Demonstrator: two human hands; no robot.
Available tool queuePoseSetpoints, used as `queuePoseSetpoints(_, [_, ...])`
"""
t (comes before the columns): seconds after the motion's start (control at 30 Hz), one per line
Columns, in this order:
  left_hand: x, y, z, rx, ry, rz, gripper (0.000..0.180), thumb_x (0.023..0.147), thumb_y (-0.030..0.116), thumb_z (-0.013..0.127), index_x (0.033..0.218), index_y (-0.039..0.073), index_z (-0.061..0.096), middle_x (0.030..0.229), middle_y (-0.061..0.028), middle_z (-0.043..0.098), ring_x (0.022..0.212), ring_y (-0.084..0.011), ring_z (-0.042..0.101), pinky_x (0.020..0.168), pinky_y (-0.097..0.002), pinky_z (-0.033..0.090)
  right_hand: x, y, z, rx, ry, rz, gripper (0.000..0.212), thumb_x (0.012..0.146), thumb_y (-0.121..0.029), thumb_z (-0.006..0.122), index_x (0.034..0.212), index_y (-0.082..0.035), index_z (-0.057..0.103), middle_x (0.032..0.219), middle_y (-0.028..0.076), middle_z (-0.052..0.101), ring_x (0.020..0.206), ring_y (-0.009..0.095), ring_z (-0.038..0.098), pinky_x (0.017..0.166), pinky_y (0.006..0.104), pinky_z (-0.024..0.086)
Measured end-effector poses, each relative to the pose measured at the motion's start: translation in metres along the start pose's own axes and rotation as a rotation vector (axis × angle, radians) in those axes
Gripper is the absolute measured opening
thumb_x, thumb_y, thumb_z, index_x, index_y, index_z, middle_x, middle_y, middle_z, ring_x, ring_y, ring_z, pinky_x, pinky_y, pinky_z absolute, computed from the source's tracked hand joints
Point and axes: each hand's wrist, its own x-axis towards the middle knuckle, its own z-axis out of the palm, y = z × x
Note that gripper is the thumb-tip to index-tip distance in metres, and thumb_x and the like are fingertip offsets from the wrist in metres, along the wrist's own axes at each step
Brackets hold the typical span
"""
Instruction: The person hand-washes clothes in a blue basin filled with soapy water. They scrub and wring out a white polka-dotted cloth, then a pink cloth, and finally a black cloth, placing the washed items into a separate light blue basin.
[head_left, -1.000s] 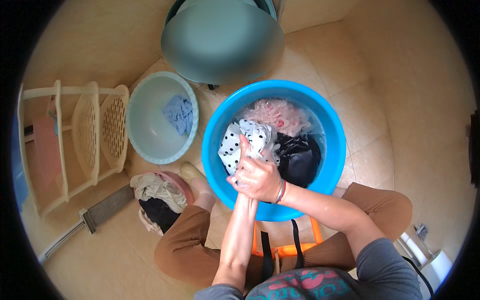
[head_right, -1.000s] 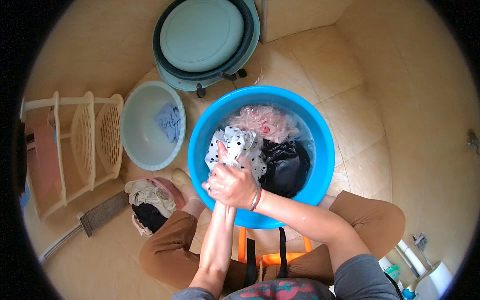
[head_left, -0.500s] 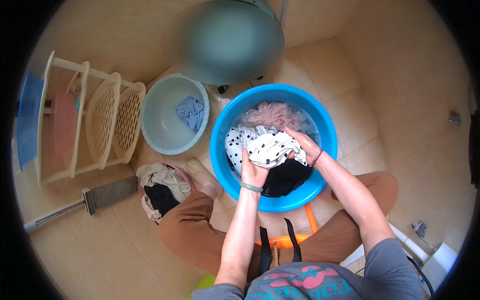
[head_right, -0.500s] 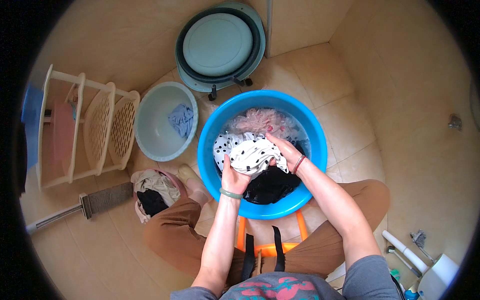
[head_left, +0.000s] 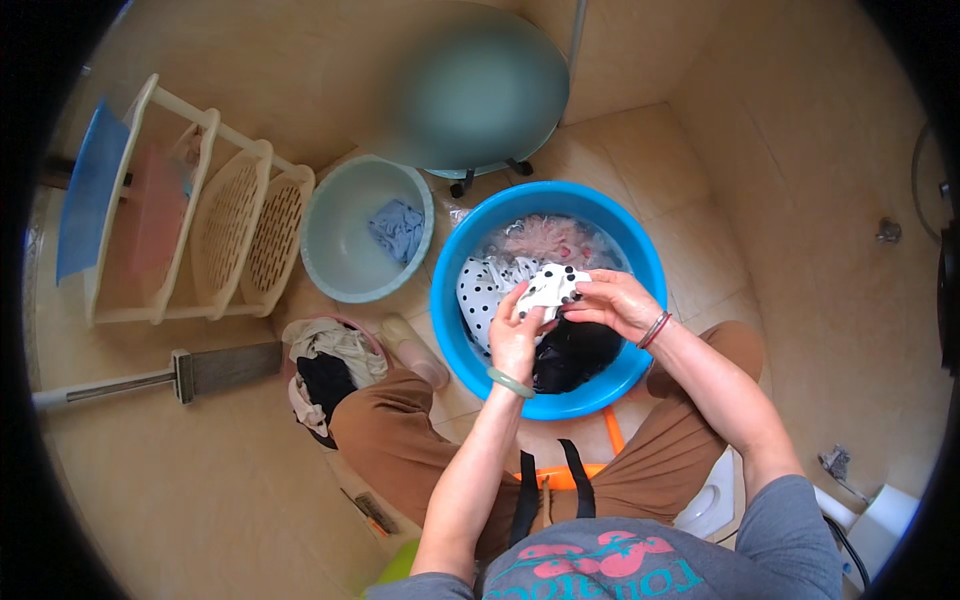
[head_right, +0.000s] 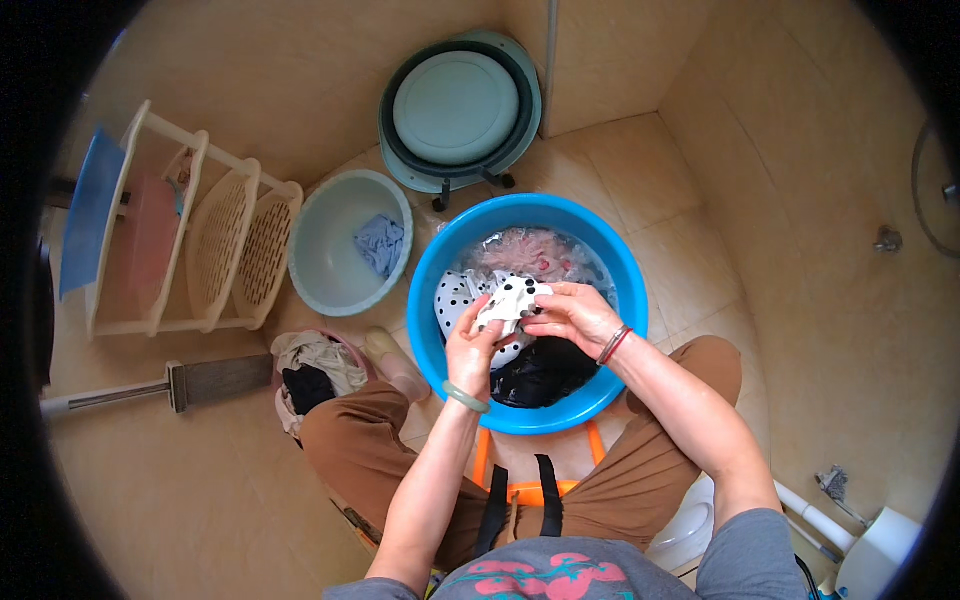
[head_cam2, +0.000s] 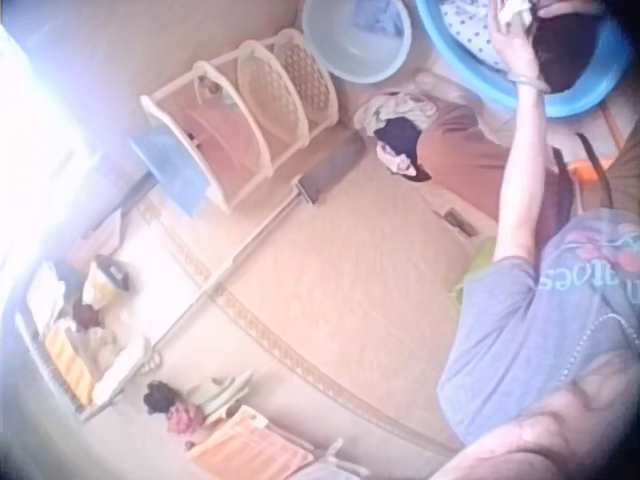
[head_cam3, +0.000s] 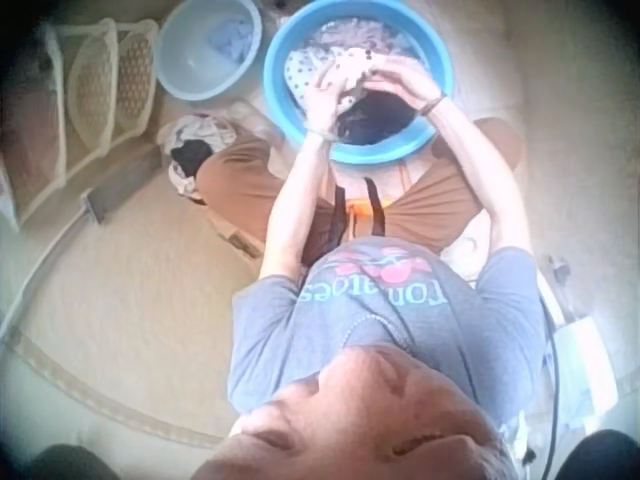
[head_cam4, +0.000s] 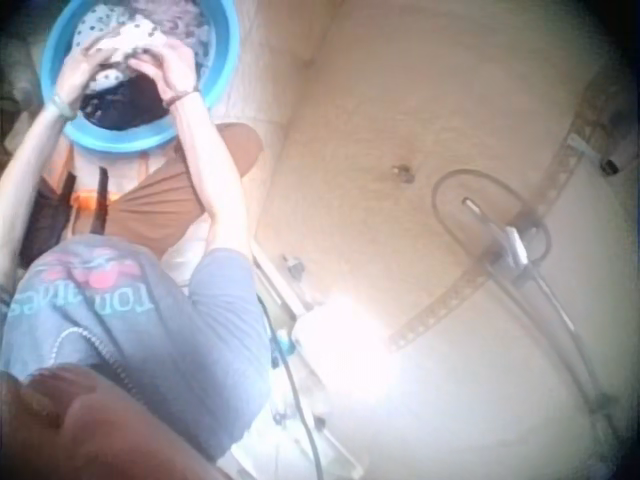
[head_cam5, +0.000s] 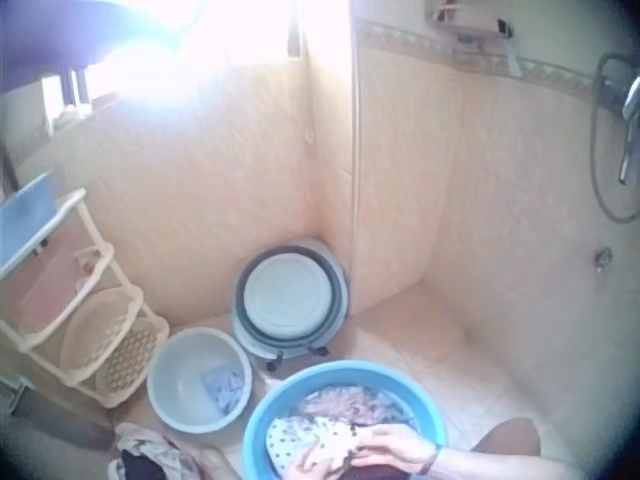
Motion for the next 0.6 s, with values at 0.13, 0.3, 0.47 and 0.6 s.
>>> queuePoseSetpoints(0.13, [0.002,0.017,-0.009,-0.051,0.050,-0.215,0.042,0.095,0.016,0.054,0.134,0.003,0.048,0.120,-0.0105,0.061,0.103,-0.0215,0.063,0.085,-0.0377,0.054,-0.002,0.004,0.004,-0.113,0.138,-0.068,0.025,0.093,-0.022,0.062,0.103,0.001,0.060,0.091,0.007,0.066,0.072,0.014,0.067,0.060,0.0221,0.053])
queuePoseSetpoints(0.3, [0.003,0.000,-0.013,-0.099,0.034,-0.331,0.048,0.096,0.041,0.052,0.126,0.005,0.055,0.118,-0.0058,0.063,0.104,-0.0195,0.062,0.083,-0.0356,0.051,0.002,0.018,0.001,-0.213,0.191,-0.151,0.028,0.094,-0.031,0.061,0.087,-0.004,0.065,0.070,-0.001,0.062,0.048,0.002,0.047,0.039,0.0192,0.031])
queuePoseSetpoints(0.47, [0.010,-0.006,-0.014,-0.337,-0.103,-0.394,0.058,0.095,0.054,0.048,0.127,0.006,0.054,0.124,-0.0064,0.061,0.115,-0.0218,0.058,0.091,-0.0401,0.048,-0.004,0.013,-0.007,-0.136,0.098,-0.080,0.034,0.096,-0.041,0.054,0.093,-0.008,0.065,0.072,-0.003,0.062,0.053,0.002,0.051,0.042,0.0182,0.034])
queuePoseSetpoints(0.6, [0.022,-0.024,-0.015,-0.377,-0.007,-0.384,0.071,0.094,0.062,0.040,0.128,0.001,0.052,0.123,-0.0123,0.061,0.109,-0.0252,0.062,0.095,-0.0402,0.049,-0.002,0.042,0.024,-0.753,0.169,-0.681,0.033,0.089,-0.037,0.065,0.085,-0.005,0.059,0.066,0.002,0.059,0.055,0.016,0.058,0.050,0.0298,0.047])
